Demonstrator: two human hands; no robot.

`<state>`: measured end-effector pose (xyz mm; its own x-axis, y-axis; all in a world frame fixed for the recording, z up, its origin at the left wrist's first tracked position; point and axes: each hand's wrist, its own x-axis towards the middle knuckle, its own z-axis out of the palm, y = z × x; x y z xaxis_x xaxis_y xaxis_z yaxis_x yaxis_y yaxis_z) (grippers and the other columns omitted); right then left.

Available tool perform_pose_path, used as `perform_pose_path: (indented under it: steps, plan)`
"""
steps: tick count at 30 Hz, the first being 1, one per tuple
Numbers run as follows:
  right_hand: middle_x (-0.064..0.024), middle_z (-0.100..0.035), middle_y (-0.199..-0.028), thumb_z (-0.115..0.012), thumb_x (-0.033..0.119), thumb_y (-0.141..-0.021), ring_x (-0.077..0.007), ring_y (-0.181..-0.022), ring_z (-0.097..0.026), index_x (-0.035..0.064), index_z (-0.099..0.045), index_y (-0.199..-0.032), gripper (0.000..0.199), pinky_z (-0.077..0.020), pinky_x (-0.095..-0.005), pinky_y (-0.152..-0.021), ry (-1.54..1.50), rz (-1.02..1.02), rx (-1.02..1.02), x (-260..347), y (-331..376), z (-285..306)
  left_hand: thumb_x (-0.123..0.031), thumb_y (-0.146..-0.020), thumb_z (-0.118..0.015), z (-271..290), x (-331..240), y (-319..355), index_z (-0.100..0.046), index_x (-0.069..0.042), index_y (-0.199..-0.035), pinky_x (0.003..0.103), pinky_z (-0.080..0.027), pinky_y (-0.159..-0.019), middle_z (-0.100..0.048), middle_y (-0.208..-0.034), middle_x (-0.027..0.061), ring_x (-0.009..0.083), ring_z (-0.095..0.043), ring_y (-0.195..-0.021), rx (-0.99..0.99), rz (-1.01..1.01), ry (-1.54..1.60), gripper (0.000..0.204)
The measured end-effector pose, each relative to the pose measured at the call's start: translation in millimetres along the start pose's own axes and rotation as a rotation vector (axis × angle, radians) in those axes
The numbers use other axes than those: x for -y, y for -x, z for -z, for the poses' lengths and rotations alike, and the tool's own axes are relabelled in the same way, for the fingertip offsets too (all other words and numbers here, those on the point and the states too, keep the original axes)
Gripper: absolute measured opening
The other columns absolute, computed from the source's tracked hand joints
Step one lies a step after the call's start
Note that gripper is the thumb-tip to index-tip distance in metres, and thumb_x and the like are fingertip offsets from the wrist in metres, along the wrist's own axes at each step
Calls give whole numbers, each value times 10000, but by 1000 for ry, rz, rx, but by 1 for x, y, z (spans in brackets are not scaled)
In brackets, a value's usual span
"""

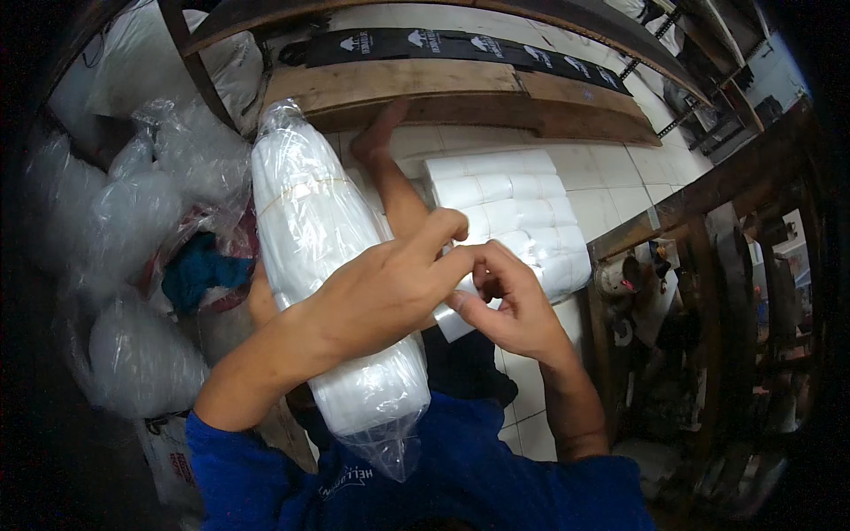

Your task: The person sits on the floor and wraps a large white rectangular bundle with clear plastic tape. They repeatedly rotate the bundle, apply tape strips, and smooth them down to secure the package. The person then places the wrapped bundle on the floor next to another similar bundle.

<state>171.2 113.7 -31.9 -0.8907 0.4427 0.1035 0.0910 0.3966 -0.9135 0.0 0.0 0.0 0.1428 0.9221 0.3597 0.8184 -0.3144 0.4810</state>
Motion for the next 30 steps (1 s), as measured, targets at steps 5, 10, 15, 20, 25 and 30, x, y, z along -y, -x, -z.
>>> perform_pose_path:
  steps: [5,10,15,20,25,30]
  plan:
    - [-73,-491,-970,-687,31,-794,-99,-723,-480,20,-577,-1143,367,-386,-229,-575,-29,187,-164,-7,-1,-1,-23,-732,-657,-2,0,-12,-546,9,-1103,381,-541,-740,-518,-1094,188,334,-623,-891,-76,-173,-34,389]
    - [-77,-490,-973,-672,19,-794,-104,-723,-483,8,-620,-995,208,-411,-226,-600,37,174,-278,-9,4,3,-32,-687,-686,-10,2,-19,-535,-14,-1126,389,-547,-726,-520,-1101,166,319,-631,-873,-87,-210,-6,465]
    - [-144,-505,-949,-660,30,-788,-248,-719,-561,0,-627,-967,184,-470,-330,-605,606,132,-323,-30,-2,30,-67,-735,-716,16,22,-7,-576,-51,-1151,381,-535,-805,-530,-1174,178,332,-618,-989,-267,-140,-24,439]
    - [-206,-526,-994,-699,66,-759,-381,-793,-602,-2,-606,-933,209,-504,-447,-661,961,35,-330,-121,-8,72,-151,-780,-723,97,108,31,-575,-16,-1182,372,-446,-954,-549,-1210,164,287,-565,-1115,-651,211,-180,448]
    - [-214,-521,-1016,-695,91,-762,-388,-831,-611,-4,-582,-918,214,-522,-451,-706,1075,-109,-130,-195,-6,67,-215,-821,-706,106,173,37,-615,22,-1091,334,-466,-874,-626,-1052,104,183,-596,-981,-423,653,262,371]
    - [-196,-546,-994,-706,126,-759,-379,-838,-616,-14,-593,-1040,334,-530,-418,-719,1176,-205,-38,-178,-15,61,-151,-857,-654,107,200,28,-649,7,-999,244,-445,-783,-646,-874,11,96,-572,-856,-224,563,442,212]
